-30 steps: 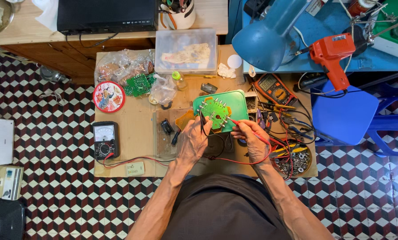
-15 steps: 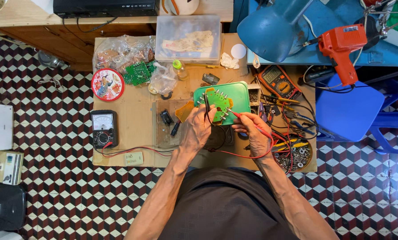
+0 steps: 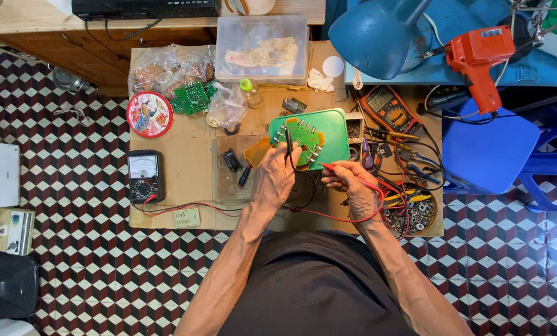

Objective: The person uses a multimeter to test a green circuit board, touching various points with the probes. They then pick up a spray can, remove the cap, and spray the circuit board while holding it near a doorway.

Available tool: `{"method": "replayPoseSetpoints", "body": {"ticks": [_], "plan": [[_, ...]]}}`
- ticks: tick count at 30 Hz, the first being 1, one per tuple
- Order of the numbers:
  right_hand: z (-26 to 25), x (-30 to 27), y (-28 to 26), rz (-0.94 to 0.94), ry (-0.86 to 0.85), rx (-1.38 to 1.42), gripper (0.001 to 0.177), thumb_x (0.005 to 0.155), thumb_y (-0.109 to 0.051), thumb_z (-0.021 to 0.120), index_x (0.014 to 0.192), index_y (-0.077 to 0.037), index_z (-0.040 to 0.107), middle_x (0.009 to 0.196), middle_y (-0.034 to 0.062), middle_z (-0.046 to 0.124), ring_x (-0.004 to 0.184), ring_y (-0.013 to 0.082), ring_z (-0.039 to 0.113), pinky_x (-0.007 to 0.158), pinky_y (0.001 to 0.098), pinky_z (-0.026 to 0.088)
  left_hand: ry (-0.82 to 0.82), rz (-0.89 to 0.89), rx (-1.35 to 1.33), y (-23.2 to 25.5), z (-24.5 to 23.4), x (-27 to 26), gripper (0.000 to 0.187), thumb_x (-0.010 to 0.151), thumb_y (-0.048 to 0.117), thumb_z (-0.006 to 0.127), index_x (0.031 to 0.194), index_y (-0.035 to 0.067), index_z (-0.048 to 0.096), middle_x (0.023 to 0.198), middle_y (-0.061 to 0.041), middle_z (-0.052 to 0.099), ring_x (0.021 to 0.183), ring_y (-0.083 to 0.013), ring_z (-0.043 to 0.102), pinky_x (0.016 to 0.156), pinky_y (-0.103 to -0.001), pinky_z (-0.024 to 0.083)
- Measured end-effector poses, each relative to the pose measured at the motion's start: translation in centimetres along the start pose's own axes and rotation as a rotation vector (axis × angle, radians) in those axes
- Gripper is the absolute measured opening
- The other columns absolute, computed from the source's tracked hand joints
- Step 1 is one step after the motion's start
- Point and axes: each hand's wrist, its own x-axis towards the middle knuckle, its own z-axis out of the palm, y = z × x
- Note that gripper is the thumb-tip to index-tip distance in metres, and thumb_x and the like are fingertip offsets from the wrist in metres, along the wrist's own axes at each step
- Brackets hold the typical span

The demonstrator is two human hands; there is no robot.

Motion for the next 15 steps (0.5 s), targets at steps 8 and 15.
{"method": "replayPoseSetpoints", "body": {"ticks": [8,15], "plan": [[-0.20,0.10,0.54,0.015,-0.004,0.079,0.031,0.099,-0.019,0.063,0.118,0.005,0.062,0.107,0.0188,0.074,0.090,0.0227,0.074,0.081,0.0315,0.060,0.015,-0.005,-0.001,-0.05,0.06,-0.03,0.024,0.104,0.028,0.060,0.118,0.009,0.063,0.096,-0.019,0.068,0.089,-0.0377,0.069,0.070,-0.046,0.056],[-0.22,0.28,0.71,0.022,-0.046,0.091,0.032,0.100,-0.020,0.062,0.119,0.005,0.063,0.109,0.0191,0.074,0.092,0.0240,0.074,0.082,0.0325,0.059,0.023,-0.012,0.011,-0.28,0.30,-0.03,0.023,0.104,0.029,0.060,0.117,0.010,0.064,0.095,-0.018,0.068,0.088,-0.0375,0.068,0.069,-0.046,0.055]]}}
